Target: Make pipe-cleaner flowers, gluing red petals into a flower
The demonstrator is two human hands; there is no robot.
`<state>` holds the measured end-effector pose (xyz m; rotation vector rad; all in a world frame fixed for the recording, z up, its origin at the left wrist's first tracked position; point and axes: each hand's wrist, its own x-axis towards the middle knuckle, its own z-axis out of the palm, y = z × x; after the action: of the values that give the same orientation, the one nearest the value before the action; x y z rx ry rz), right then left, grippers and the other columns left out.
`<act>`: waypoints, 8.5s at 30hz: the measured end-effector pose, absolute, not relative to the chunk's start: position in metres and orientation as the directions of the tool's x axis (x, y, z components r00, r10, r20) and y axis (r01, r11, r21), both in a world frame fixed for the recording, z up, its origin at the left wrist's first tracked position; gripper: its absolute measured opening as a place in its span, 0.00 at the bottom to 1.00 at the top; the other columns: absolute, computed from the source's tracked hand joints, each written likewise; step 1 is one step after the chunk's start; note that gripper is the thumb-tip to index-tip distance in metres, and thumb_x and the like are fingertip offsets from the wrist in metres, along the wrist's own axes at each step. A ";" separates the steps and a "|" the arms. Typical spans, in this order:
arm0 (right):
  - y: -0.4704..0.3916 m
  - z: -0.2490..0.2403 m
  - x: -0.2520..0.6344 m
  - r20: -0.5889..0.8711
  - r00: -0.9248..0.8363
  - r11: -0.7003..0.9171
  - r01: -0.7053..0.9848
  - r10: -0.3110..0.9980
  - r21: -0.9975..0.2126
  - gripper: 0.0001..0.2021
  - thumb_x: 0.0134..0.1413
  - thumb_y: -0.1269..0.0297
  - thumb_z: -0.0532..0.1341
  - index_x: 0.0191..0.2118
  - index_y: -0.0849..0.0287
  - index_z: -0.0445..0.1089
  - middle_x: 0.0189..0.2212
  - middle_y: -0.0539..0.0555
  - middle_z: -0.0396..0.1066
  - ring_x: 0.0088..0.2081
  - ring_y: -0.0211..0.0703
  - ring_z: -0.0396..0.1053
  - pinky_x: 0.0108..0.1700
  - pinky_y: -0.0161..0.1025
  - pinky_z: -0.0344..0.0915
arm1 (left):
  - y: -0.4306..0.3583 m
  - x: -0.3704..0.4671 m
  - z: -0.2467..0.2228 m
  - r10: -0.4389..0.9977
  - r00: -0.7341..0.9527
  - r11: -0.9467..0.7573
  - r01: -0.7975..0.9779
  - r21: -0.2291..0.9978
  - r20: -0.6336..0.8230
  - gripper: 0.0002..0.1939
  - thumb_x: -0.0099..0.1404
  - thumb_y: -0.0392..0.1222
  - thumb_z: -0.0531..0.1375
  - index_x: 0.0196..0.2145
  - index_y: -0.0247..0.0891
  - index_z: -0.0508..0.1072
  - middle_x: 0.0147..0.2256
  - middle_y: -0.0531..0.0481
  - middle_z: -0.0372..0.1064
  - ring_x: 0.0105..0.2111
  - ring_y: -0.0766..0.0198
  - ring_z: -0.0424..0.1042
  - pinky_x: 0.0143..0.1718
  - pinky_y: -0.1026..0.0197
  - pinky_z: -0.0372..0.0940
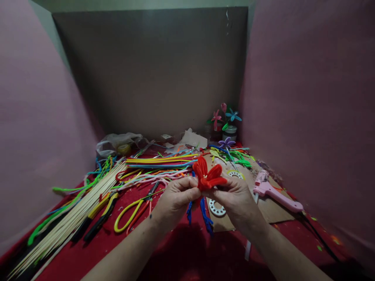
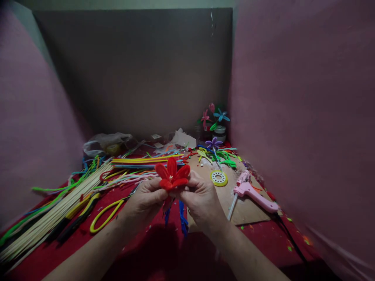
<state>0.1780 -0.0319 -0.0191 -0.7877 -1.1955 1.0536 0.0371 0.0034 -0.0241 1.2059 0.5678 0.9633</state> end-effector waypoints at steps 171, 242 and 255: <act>-0.004 -0.041 0.176 0.253 -0.236 0.116 -0.475 0.938 -0.872 0.07 0.48 0.68 0.60 0.24 0.55 0.74 0.25 0.48 0.73 0.28 0.39 0.66 0.40 0.39 0.62 | 0.004 0.041 -0.034 0.763 0.646 0.363 -0.433 0.825 0.003 0.14 0.63 0.45 0.51 0.23 0.35 0.60 0.15 0.59 0.46 0.13 0.76 0.39 0.15 0.70 0.38; -0.002 -0.043 0.191 0.252 -0.259 0.086 -0.517 0.933 -0.852 0.03 0.40 0.70 0.65 0.26 0.58 0.75 0.24 0.48 0.71 0.29 0.36 0.64 0.39 0.36 0.60 | 0.012 0.034 -0.041 0.703 0.709 0.309 -0.245 0.919 -0.047 0.12 0.60 0.45 0.57 0.25 0.33 0.64 0.15 0.59 0.53 0.10 0.78 0.47 0.11 0.73 0.44; -0.005 -0.046 0.184 0.169 -0.138 0.065 -0.557 0.976 -0.828 0.04 0.42 0.69 0.65 0.28 0.56 0.76 0.26 0.48 0.73 0.31 0.38 0.67 0.41 0.39 0.61 | 0.004 0.041 -0.031 0.845 0.530 -0.123 0.054 0.991 0.076 0.12 0.61 0.47 0.55 0.30 0.35 0.67 0.21 0.55 0.60 0.18 0.73 0.57 0.19 0.69 0.53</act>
<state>0.1841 -0.0046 -0.0458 -0.5937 -0.9457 1.4667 0.0412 0.0043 -0.0310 1.5586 0.7944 0.8156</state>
